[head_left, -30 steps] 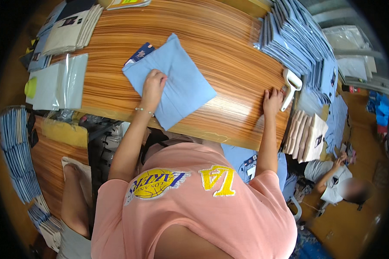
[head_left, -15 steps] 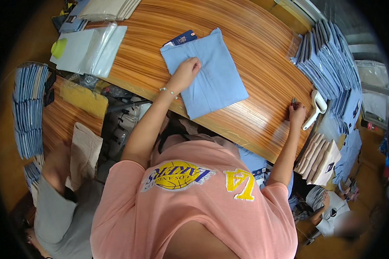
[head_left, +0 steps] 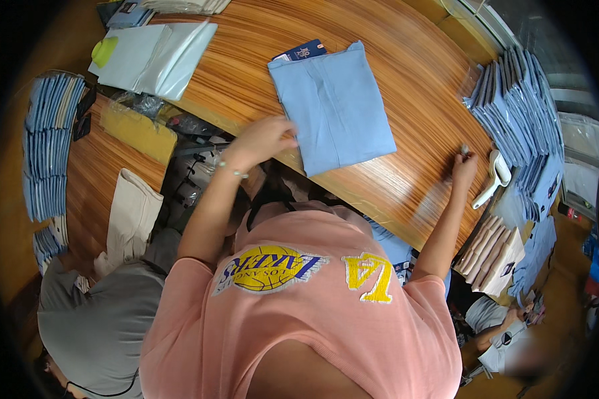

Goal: The person picks up a light-blue collared shirt from a pile, places it on a folding board on a wooden table, and folds the shirt around the board. They then remove the board, place a tag on the shirt, and slide the folded shirt into a clear plastic bag.

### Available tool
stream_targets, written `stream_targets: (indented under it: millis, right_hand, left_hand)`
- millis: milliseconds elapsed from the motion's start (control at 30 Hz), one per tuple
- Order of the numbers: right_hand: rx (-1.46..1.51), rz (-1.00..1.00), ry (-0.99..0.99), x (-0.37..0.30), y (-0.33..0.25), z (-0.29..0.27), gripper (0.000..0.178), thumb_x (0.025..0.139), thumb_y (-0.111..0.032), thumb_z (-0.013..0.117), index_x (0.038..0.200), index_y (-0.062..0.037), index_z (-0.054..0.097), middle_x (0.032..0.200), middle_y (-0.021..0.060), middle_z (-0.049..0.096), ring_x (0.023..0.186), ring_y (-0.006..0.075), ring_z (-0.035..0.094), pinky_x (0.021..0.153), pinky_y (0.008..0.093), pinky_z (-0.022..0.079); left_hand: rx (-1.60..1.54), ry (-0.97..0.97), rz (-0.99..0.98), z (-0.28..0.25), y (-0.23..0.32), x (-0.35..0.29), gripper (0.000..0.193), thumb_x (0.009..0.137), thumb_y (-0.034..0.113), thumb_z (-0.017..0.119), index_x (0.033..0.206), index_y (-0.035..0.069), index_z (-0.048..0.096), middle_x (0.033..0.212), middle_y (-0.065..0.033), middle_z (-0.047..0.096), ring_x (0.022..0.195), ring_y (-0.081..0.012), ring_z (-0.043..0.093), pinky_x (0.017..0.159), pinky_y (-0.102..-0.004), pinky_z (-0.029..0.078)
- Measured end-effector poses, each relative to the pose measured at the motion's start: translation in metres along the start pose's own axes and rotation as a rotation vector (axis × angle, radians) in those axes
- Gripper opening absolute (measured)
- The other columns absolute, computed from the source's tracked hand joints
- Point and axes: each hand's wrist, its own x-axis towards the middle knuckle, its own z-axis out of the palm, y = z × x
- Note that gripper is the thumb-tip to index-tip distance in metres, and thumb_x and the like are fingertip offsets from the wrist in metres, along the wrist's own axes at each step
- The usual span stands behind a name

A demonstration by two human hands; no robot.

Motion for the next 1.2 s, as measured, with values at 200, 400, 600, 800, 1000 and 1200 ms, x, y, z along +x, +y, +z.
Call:
stream_targets:
  millis: [200, 400, 600, 800, 1000, 1200]
  right_hand:
    - [0.117, -0.337, 0.249, -0.025, -0.09, -0.018, 0.026, 0.077, -0.007, 0.062, 0.101, 0.0013, 0.059, 0.082, 0.0165, 0.063, 0.075, 0.0317, 0.06, 0.069, 0.0414, 0.048]
    - [0.415, -0.599, -0.524, -0.131, -0.237, -0.02, 0.014, 0.079, -0.012, 0.063, 0.086, -0.0007, 0.059, 0.079, 0.0174, 0.061, 0.073, 0.0346, 0.059, 0.066, 0.0416, 0.048]
    - [0.336, -0.599, -0.509, -0.136, -0.243, 0.003, 0.013, 0.081, -0.01, 0.058, 0.086, 0.0008, 0.054, 0.077, 0.0194, 0.06, 0.075, 0.0369, 0.059, 0.067, 0.0442, 0.048]
    - [0.403, -0.639, -0.674, -0.124, -0.24, 0.0, 0.01, 0.083, -0.01, 0.055, 0.084, -0.0004, 0.059, 0.079, 0.0197, 0.061, 0.074, 0.0381, 0.059, 0.067, 0.0459, 0.047]
    - [0.34, -0.919, -0.508, -0.029, -0.295, 0.022, 0.01, 0.079, -0.013, 0.061, 0.085, -0.0062, 0.063, 0.087, 0.0143, 0.063, 0.086, 0.0336, 0.059, 0.073, 0.0441, 0.047]
    - [-0.009, -1.038, -0.651, 0.048, -0.338, 0.082, 0.05, 0.067, -0.022, 0.076, 0.112, -0.0134, 0.056, 0.115, 0.0041, 0.058, 0.112, 0.0243, 0.051, 0.091, 0.0488, 0.038]
  left_hand:
    - [-0.051, 0.729, 0.199, 0.062, -0.013, 0.074, 0.025, 0.081, 0.006, 0.057, 0.105, -0.002, 0.057, 0.107, -0.0174, 0.054, 0.097, -0.0344, 0.054, 0.087, -0.0391, 0.044]
    - [-0.003, 0.871, 0.16, 0.016, -0.047, 0.121, 0.024, 0.081, 0.008, 0.059, 0.104, 0.003, 0.059, 0.104, -0.0148, 0.056, 0.092, -0.0343, 0.057, 0.079, -0.0388, 0.047]
    - [0.135, 0.796, 0.151, 0.012, -0.06, 0.132, 0.013, 0.082, 0.01, 0.059, 0.093, 0.005, 0.063, 0.098, -0.0116, 0.061, 0.085, -0.0335, 0.059, 0.072, -0.0387, 0.049]
    - [0.026, 0.806, 0.032, 0.019, -0.052, 0.135, 0.018, 0.08, 0.017, 0.062, 0.089, 0.001, 0.062, 0.098, -0.0131, 0.061, 0.09, -0.0333, 0.058, 0.077, -0.0398, 0.047]
    - [0.121, 0.886, -0.034, 0.02, -0.052, 0.137, 0.021, 0.074, 0.022, 0.067, 0.084, 0.004, 0.06, 0.092, -0.0127, 0.058, 0.091, -0.0317, 0.055, 0.079, -0.0402, 0.044]
    - [0.258, 1.004, -0.136, 0.022, -0.039, 0.153, 0.024, 0.072, 0.022, 0.064, 0.091, 0.009, 0.057, 0.095, -0.009, 0.054, 0.096, -0.0276, 0.047, 0.085, -0.0416, 0.033]
